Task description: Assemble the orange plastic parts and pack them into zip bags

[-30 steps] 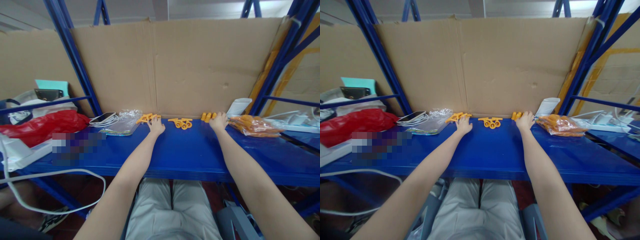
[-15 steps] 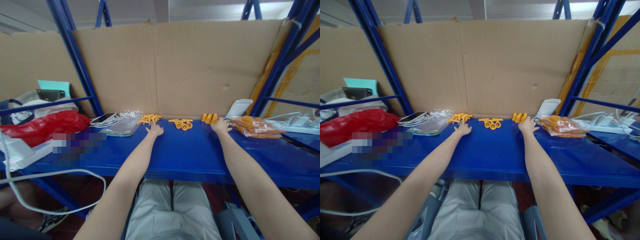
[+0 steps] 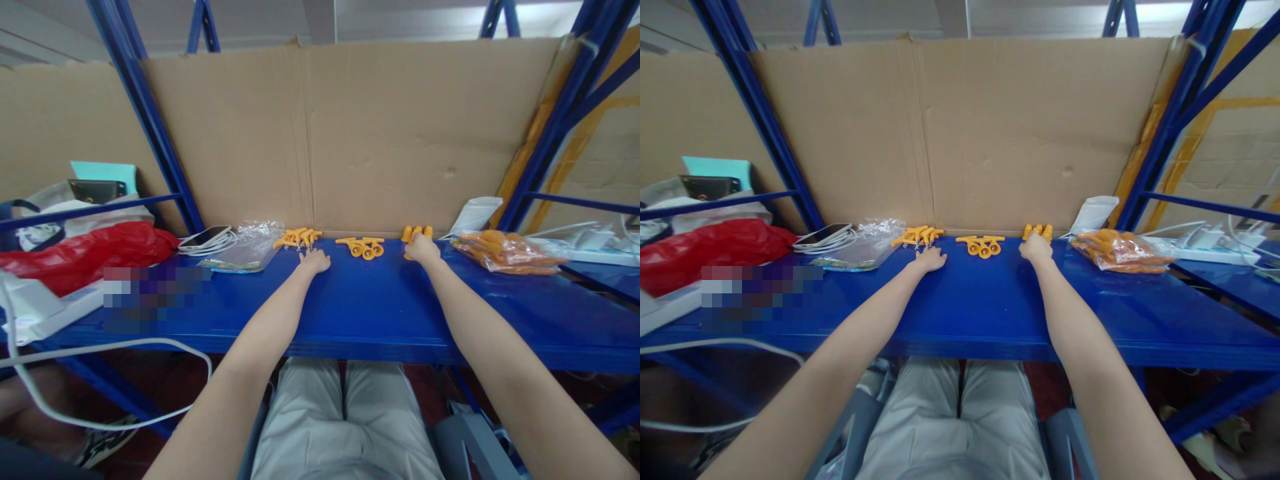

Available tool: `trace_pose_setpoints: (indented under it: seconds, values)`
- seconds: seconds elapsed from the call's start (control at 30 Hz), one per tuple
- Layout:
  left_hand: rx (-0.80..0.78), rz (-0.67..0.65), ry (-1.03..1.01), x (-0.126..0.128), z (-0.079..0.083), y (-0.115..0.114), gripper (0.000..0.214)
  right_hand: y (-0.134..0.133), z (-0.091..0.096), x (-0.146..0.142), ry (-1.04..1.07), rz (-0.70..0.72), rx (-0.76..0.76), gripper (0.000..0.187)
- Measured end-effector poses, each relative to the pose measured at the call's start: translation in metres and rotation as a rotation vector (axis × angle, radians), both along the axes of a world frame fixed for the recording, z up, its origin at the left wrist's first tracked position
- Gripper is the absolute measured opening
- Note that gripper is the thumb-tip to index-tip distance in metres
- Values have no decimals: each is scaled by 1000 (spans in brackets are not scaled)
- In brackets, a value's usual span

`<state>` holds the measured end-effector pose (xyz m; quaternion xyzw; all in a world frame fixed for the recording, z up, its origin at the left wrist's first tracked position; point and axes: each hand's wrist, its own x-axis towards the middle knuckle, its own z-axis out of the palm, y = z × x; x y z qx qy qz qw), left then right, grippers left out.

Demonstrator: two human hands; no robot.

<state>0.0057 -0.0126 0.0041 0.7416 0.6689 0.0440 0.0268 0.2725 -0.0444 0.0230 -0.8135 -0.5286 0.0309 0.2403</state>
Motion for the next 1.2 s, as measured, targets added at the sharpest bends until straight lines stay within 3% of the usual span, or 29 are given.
trace_pose_setpoints:
  seconds: [0.27, 0.53, 0.9, 1.2]
  values:
    - [90, -74, -54, 2, -6, 7, 43, 12, -14, -4, -89, 368, 24, 41]
    - [137, -218, -92, 3, -6, 9, 38, 10, -13, -4, -91, 396, 7, 44]
    - [113, -18, -87, -8, -5, 6, 49, 7, -10, -6, -110, 393, -4, 41]
    - [201, -22, -106, -14, -4, 10, 55, 5, -9, -8, -82, 382, -7, 44]
